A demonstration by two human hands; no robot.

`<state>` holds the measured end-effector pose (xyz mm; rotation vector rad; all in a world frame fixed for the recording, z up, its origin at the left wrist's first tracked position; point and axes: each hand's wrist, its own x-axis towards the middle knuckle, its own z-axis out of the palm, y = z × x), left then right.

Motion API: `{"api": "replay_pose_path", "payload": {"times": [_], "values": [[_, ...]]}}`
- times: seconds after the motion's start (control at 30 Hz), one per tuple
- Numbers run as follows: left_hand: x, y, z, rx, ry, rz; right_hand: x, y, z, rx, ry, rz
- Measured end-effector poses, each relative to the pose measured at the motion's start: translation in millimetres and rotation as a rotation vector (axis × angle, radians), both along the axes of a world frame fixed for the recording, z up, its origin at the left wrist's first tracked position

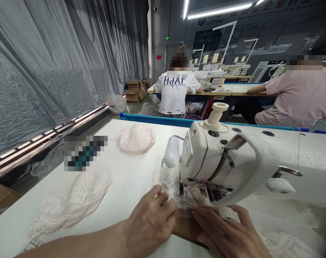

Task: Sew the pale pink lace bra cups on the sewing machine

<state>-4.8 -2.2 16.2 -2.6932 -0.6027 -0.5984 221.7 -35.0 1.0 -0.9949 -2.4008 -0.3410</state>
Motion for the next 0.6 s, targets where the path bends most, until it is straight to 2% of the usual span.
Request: {"api": "replay_pose_path", "payload": {"times": [0.13, 0.4, 0.6], "values": [[0.2, -0.5, -1.0, -0.002, 0.002, 0.003, -1.1, 0.2, 1.8, 0.03, 0.03, 0.015], [0.1, -0.7, -7.7, 0.043, 0.058, 0.036, 10.6, 4.3, -6.8, 0.031, -0.118, 0.015], [0.3, 6.2, -7.8, 0.026, 0.121, 0.102, 9.9, 11.0, -1.8, 0.13, -0.168, 0.0]]}}
